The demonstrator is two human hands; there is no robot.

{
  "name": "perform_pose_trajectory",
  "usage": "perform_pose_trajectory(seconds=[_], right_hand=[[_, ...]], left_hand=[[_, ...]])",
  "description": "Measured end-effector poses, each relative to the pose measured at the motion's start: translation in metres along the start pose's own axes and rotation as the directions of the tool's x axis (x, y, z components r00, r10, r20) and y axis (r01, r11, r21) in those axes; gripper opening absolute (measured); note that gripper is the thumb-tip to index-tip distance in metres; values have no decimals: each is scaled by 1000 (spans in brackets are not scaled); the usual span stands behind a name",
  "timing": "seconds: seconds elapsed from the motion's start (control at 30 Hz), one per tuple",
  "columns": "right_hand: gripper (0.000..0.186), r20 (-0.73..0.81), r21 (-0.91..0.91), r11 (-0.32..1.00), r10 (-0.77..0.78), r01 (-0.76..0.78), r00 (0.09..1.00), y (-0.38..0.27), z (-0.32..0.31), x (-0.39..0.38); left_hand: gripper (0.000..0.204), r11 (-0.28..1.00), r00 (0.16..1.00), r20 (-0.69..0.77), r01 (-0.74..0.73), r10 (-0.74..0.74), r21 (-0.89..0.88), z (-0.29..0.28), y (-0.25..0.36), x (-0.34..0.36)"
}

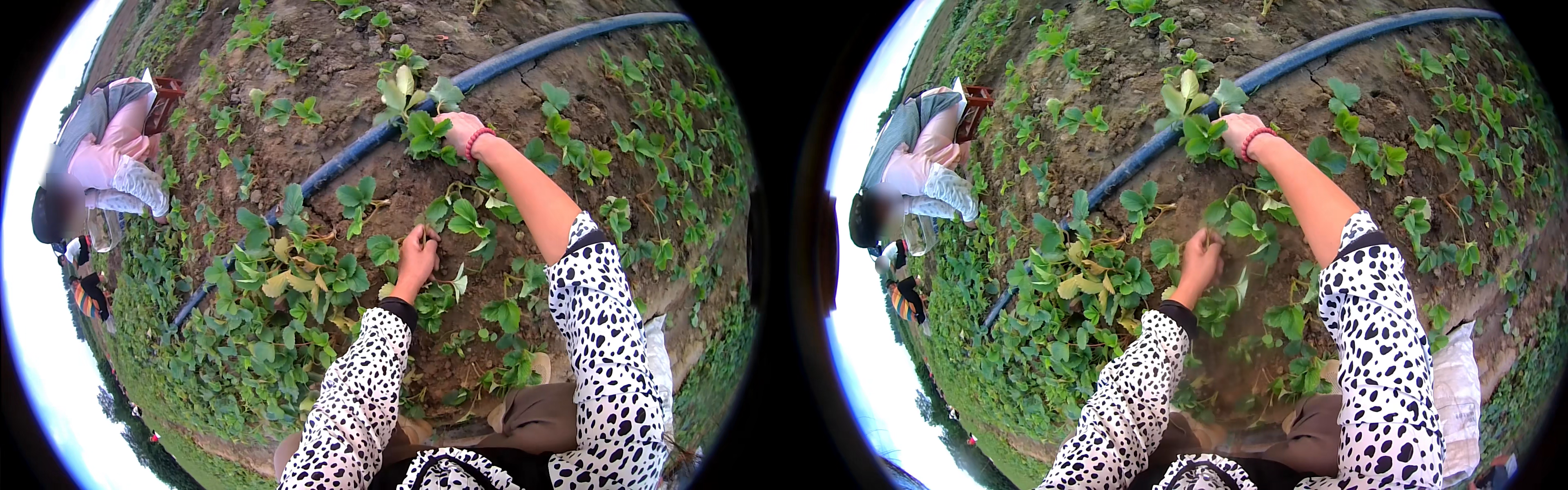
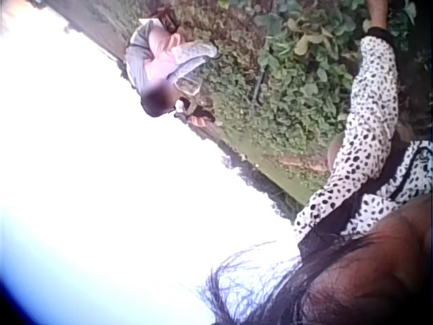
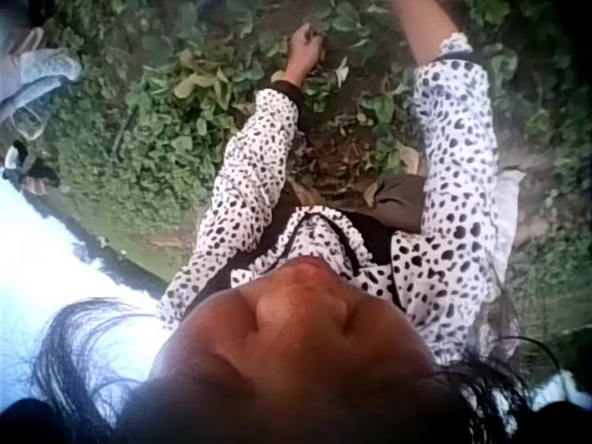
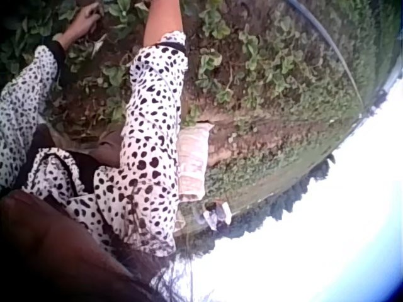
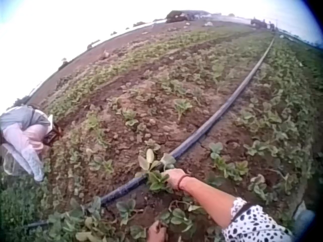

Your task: The person sits in a strawberry field and removes weeds by hand from around the plants. They place the collected weeds into a white sack beside them.

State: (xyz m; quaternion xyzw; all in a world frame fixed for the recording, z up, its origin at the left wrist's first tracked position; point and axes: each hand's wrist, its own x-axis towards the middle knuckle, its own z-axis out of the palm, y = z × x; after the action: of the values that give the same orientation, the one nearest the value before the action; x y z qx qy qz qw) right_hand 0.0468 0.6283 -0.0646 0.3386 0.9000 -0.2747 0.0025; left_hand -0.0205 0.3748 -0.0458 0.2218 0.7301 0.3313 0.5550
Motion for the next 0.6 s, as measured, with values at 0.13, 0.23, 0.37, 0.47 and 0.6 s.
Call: perform_pose_trajectory(seconds=[0.13, 0.23, 0.37, 0.47, 0.6], right_hand=[[10, -139, 15, 999, 49, -47, 989, 0, 11, -8], [11, -374, 86, 989, 147, -124, 915, -17, 24, -18], [20, -620, 304, 942, 307, -140, 722, -6, 40, -31], [49, -310, 691, 532, 830, -490, 464, 40, 14, -44], [48, -289, 593, 628, 750, -504, 595, 23, -23, -72]], left_hand=[[4, 1000, 1000, -7, -6, 6, 1, 3, 0, 2], [5, 996, 996, -12, -83, 83, -22, -2, -8, 5], [6, 995, 995, 23, -95, 96, -30, 0, -10, 8], [6, 997, 996, 32, -79, 78, 24, 2, -4, 7], [10, 998, 998, 17, -65, 64, 8, -14, -9, 4]])
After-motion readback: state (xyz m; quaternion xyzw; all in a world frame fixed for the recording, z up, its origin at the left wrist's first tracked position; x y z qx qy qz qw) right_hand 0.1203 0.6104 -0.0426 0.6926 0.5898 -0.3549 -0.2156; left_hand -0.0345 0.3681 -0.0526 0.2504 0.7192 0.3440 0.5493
